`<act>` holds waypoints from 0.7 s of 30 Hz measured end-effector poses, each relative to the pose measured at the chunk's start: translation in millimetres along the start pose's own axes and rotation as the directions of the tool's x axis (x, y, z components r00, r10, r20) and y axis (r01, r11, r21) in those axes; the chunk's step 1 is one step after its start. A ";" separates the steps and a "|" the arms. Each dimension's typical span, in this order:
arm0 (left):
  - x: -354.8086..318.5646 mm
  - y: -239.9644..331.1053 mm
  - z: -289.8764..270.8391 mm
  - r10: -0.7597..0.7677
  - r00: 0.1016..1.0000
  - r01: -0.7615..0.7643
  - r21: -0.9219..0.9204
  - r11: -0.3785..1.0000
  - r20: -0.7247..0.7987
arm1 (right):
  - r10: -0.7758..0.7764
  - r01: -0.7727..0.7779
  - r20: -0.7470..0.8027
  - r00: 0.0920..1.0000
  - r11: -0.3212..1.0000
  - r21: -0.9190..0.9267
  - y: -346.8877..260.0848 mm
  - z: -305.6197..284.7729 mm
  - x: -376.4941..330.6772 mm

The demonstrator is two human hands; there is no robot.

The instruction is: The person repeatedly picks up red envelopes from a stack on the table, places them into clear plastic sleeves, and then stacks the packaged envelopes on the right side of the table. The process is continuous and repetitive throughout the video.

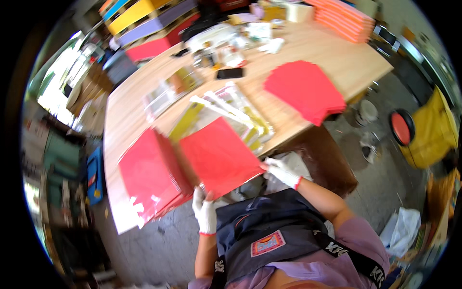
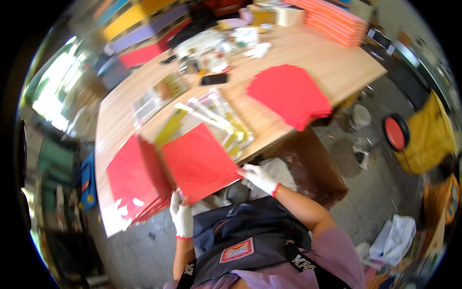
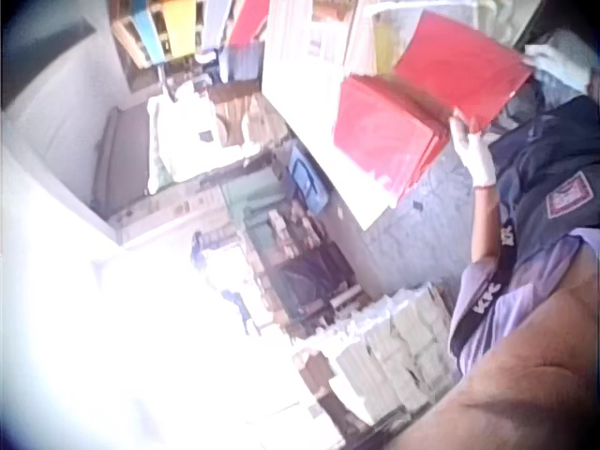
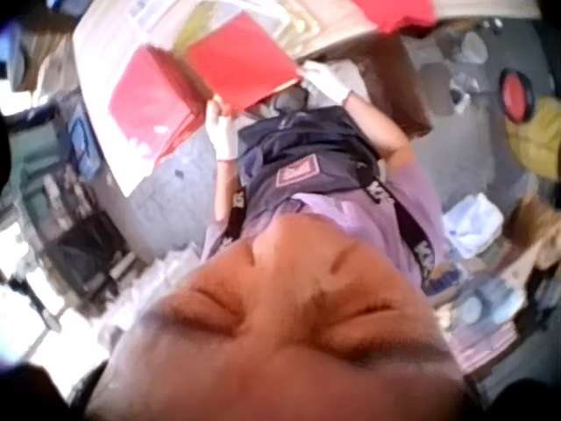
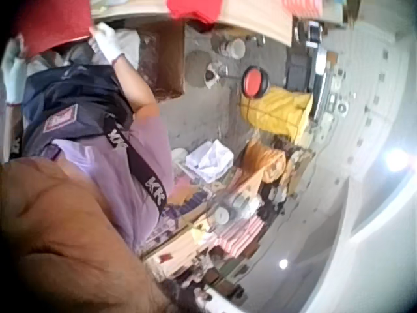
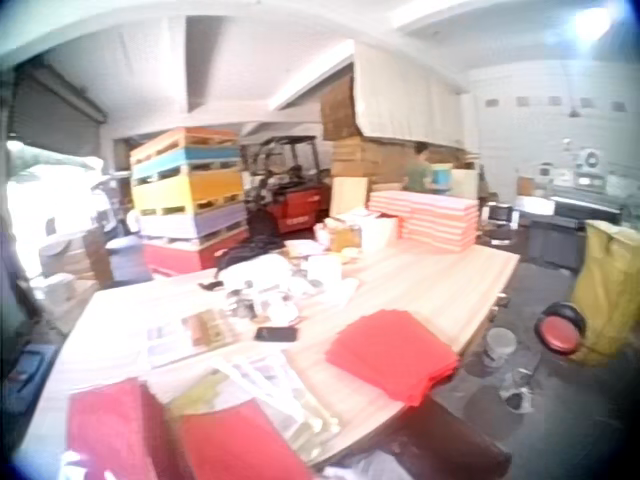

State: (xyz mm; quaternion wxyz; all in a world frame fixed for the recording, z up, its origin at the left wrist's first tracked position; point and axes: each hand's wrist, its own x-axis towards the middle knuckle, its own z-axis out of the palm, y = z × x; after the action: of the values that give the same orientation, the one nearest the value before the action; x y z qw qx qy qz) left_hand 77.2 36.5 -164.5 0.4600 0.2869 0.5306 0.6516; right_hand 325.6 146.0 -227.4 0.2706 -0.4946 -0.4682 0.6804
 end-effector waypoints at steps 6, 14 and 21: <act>-26.1 90.4 -6.3 0.253 0.962 -0.269 0.479 0.835 0.099 | 0.033 -0.147 0.323 0.946 0.931 0.335 4.2 48.7 3.7; -4.5 150.4 -120.5 0.657 0.700 -0.477 0.501 0.722 -0.280 | -0.206 0.125 0.383 0.900 0.966 0.226 -114.5 197.2 34.2; 17.2 61.3 -210.1 0.494 0.726 -0.156 0.585 0.796 -0.479 | -0.393 0.492 0.467 0.792 0.864 -0.107 -101.9 202.3 33.8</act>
State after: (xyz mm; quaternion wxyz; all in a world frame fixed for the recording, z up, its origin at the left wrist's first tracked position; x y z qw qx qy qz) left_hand -129.1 -38.6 -165.1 0.0450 0.2632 0.7395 0.6179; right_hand 116.3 141.6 -134.7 0.2559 -0.2348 -0.6924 0.6325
